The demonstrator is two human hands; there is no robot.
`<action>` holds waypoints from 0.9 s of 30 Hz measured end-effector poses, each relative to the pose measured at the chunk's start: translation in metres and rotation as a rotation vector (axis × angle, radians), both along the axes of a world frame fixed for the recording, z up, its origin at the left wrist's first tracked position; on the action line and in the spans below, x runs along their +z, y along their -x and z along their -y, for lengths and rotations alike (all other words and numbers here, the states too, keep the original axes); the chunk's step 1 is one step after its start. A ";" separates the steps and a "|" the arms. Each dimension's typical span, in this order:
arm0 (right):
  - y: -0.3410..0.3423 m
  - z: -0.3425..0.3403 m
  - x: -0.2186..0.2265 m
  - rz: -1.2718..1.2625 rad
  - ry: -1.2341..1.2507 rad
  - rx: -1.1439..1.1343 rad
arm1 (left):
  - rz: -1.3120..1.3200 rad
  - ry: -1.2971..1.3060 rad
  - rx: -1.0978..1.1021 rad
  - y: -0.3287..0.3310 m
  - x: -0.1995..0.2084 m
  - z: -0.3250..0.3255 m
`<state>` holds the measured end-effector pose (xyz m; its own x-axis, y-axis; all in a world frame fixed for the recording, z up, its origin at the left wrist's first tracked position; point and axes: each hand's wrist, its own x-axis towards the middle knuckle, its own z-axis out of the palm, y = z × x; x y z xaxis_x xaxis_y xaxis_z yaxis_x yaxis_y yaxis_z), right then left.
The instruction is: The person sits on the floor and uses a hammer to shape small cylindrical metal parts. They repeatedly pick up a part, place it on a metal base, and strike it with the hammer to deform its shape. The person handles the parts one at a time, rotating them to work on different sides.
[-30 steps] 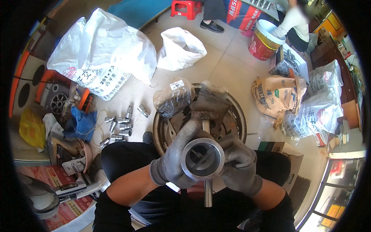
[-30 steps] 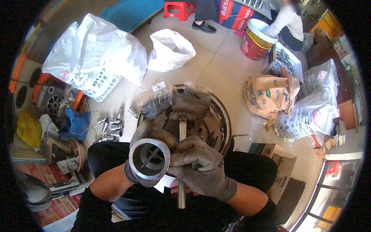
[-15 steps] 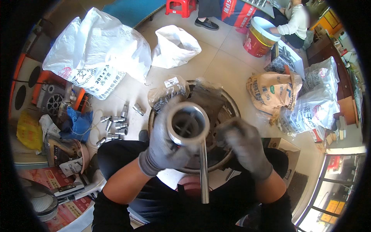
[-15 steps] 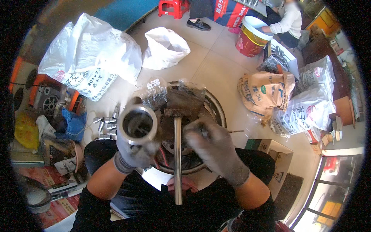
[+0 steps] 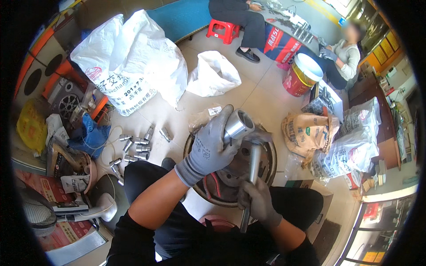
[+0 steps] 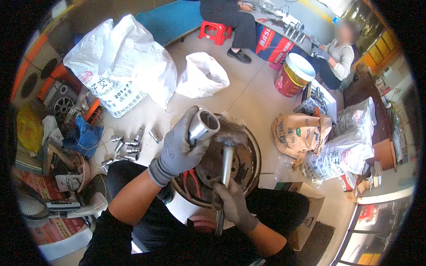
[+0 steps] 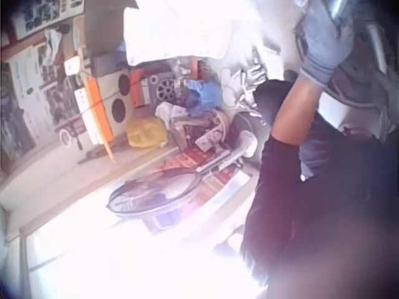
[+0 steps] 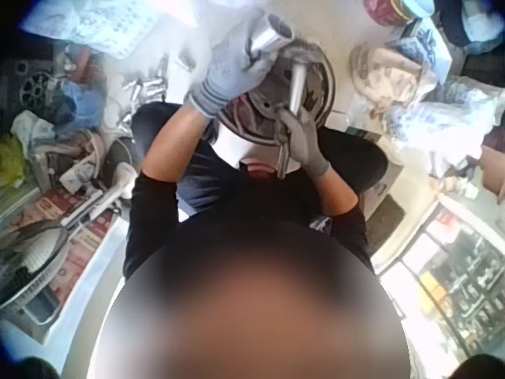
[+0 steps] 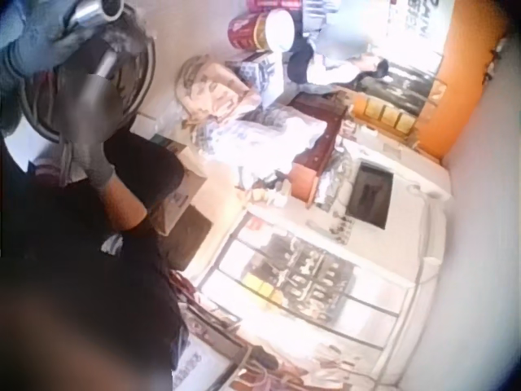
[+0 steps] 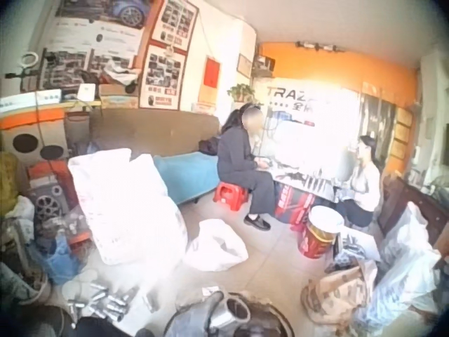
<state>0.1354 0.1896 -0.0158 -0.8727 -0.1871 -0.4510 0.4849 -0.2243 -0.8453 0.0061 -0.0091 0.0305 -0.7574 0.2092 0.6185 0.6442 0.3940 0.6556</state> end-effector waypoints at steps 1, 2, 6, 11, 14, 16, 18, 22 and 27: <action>-0.008 -0.001 0.009 -0.139 -0.129 0.034 | 0.029 -0.007 0.027 -0.001 0.000 0.000; -0.014 -0.001 0.020 -0.219 -0.120 0.025 | 0.051 -0.013 0.049 -0.001 0.000 0.000; -0.027 0.001 0.066 -0.712 -0.585 0.052 | 0.168 -0.044 0.059 -0.003 0.000 -0.004; -0.024 -0.003 0.085 -0.739 -0.481 0.151 | 0.204 -0.073 0.021 -0.005 0.002 -0.005; -0.019 -0.007 0.076 -1.241 -1.174 0.319 | 0.206 -0.037 0.011 -0.005 0.003 -0.002; -0.020 -0.009 0.074 -0.550 -0.969 0.197 | 0.187 -0.046 0.027 -0.003 0.004 0.001; -0.024 -0.014 0.077 -0.752 -1.038 0.087 | 0.240 -0.053 0.050 -0.001 0.003 0.001; -0.027 -0.021 0.087 -0.739 -0.574 0.312 | 0.249 -0.075 0.014 -0.002 0.002 -0.002; -0.023 -0.017 0.073 -0.781 -1.150 0.091 | 0.223 -0.049 0.007 0.000 0.001 -0.001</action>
<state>0.1585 0.2065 0.0573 -0.9720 -0.1168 0.2037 -0.2168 0.7796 -0.5875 0.0065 -0.0077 0.0316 -0.8779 0.1771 0.4449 0.4785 0.3621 0.8000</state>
